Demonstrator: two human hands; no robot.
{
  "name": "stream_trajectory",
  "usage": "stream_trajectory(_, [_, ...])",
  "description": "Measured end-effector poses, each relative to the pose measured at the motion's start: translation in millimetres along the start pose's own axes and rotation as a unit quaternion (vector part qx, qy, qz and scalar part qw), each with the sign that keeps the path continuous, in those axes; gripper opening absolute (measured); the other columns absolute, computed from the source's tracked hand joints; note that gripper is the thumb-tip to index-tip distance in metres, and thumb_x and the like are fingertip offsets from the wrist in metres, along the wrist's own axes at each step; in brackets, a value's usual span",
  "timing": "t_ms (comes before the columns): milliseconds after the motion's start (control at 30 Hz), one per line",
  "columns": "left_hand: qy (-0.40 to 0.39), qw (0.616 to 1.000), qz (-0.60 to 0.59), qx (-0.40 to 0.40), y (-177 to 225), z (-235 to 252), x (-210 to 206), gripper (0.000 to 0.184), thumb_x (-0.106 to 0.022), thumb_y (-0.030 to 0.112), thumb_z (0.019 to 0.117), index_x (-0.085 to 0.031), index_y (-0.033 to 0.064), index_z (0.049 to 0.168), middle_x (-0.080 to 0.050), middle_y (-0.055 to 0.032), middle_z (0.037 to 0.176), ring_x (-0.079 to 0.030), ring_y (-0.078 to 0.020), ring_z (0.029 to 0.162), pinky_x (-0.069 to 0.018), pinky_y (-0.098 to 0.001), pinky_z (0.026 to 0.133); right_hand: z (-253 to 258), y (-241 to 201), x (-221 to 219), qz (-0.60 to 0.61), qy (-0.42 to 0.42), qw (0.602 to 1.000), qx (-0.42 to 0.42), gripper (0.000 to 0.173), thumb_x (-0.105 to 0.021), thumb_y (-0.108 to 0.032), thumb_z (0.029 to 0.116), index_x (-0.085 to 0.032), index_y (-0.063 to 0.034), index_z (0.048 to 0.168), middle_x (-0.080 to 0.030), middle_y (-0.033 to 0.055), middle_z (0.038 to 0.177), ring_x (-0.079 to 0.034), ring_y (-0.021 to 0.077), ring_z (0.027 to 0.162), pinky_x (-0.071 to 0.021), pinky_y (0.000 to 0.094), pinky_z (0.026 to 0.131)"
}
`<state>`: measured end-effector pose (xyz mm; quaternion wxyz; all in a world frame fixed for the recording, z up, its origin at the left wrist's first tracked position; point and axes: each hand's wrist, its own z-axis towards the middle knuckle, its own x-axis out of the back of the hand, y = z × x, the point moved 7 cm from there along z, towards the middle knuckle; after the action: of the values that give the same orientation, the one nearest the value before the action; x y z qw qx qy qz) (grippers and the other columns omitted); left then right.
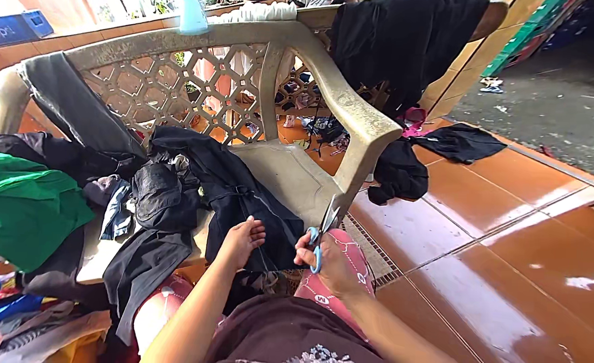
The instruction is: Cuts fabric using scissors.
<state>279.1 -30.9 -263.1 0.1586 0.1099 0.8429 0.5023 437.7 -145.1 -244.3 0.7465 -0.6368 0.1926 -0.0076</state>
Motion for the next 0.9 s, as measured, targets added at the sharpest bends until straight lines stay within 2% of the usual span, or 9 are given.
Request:
stream_trajectory(100, [0.022, 0.993, -0.115, 0.020, -3, 27, -25, 0.043, -0.043, 0.029, 0.1111, -0.048, -0.0049, 0.137, -0.062, -0.0182, 0.123, -0.063, -0.0218, 0.106, -0.0528, -0.0369, 0.093, -13, 8, -13, 0.011, -0.041, 0.998, -0.046, 0.028, -0.063, 0.009, 0.0847, -0.051, -0.0066, 0.105, -0.069, -0.0034, 0.088, -0.069, 0.0076, 0.070, -0.0616, 0.0246, 0.068])
stream_trajectory(167, [0.075, 0.980, -0.185, 0.013, 0, 39, -25, 0.033, -0.054, 0.017, 0.1068, -0.047, -0.0013, 0.133, -0.061, -0.0161, 0.116, -0.064, -0.0195, 0.096, -0.0547, -0.0337, 0.084, -18, 13, -14, -0.001, -0.047, 0.997, -0.063, 0.030, -0.064, 0.009, 0.0844, -0.051, -0.0064, 0.107, -0.068, -0.0033, 0.090, -0.070, 0.0074, 0.071, -0.0618, 0.0248, 0.069])
stream_trajectory(233, [0.121, 0.970, -0.209, 0.005, 2, 43, -16, 0.037, -0.060, 0.006, 0.1015, -0.043, 0.0008, 0.134, -0.059, -0.0154, 0.111, -0.063, -0.0185, 0.088, -0.0553, -0.0325, 0.076, -21, 17, -14, -0.013, -0.050, 0.997, -0.064, 0.032, -0.065, 0.008, 0.0836, -0.050, -0.0067, 0.108, -0.069, -0.0039, 0.091, -0.070, 0.0065, 0.072, -0.0617, 0.0246, 0.070])
stream_trajectory(300, [0.147, 0.968, -0.204, 0.003, -2, 39, -4, 0.046, -0.061, 0.003, 0.0996, -0.040, 0.0004, 0.140, -0.059, -0.0184, 0.117, -0.063, -0.0214, 0.093, -0.0556, -0.0354, 0.079, -21, 22, -13, -0.030, -0.047, 0.997, -0.061, 0.035, -0.067, 0.007, 0.0831, -0.049, -0.0049, 0.111, -0.069, -0.0023, 0.096, -0.069, 0.0059, 0.072, -0.0611, 0.0242, 0.070])
stream_trajectory(400, [0.143, 0.973, -0.181, 0.021, -13, 20, 1, 0.049, -0.059, 0.008, 0.1028, -0.038, -0.0044, 0.145, -0.056, -0.0242, 0.130, -0.061, -0.0269, 0.105, -0.0529, -0.0405, 0.089, -19, 30, -17, -0.071, -0.043, 0.993, -0.082, 0.052, -0.070, 0.002, 0.0832, -0.042, 0.0043, 0.127, -0.063, 0.0104, 0.119, -0.071, 0.0113, 0.082, -0.0616, 0.0279, 0.075])
stream_trajectory(500, [0.133, 0.972, -0.180, 0.066, -27, -1, -1, 0.033, -0.059, 0.011, 0.1032, -0.048, -0.0025, 0.132, -0.058, -0.0162, 0.113, -0.060, -0.0194, 0.091, -0.0525, -0.0328, 0.080, -23, 36, -32, -0.068, -0.082, 0.985, -0.135, 0.058, -0.070, 0.000, 0.0843, -0.039, 0.0054, 0.132, -0.060, 0.0144, 0.131, -0.073, 0.0144, 0.090, -0.0621, 0.0312, 0.081])
stream_trajectory(600, [0.130, 0.971, -0.191, 0.061, -30, -6, 4, 0.007, -0.059, 0.006, 0.1014, -0.055, 0.0034, 0.106, -0.058, -0.0050, 0.083, -0.058, -0.0112, 0.066, -0.0535, -0.0252, 0.064, -30, 37, -47, -0.054, -0.143, 0.979, -0.134, 0.053, -0.070, 0.000, 0.0830, -0.042, 0.0035, 0.129, -0.060, 0.0115, 0.129, -0.072, 0.0116, 0.094, -0.0609, 0.0291, 0.084])
stream_trajectory(833, [0.042, 0.976, -0.197, 0.085, -24, -3, -3, 0.015, -0.051, 0.019, 0.1070, -0.052, 0.0060, 0.114, -0.064, -0.0076, 0.084, -0.066, -0.0155, 0.071, -0.0575, -0.0315, 0.068, -36, 32, -49, -0.028, -0.169, 0.979, -0.109, 0.051, -0.069, 0.000, 0.0830, -0.042, 0.0017, 0.126, -0.059, 0.0105, 0.131, -0.071, 0.0109, 0.100, -0.0595, 0.0273, 0.087])
stream_trajectory(900, [0.027, 0.979, -0.181, 0.095, -19, -4, -6, 0.015, -0.049, 0.020, 0.1076, -0.053, 0.0066, 0.112, -0.064, -0.0067, 0.081, -0.066, -0.0142, 0.068, -0.0577, -0.0297, 0.066, -38, 32, -49, -0.030, -0.171, 0.980, -0.100, 0.050, -0.068, -0.001, 0.0834, -0.041, 0.0015, 0.126, -0.059, 0.0105, 0.132, -0.070, 0.0100, 0.100, -0.0591, 0.0267, 0.087])
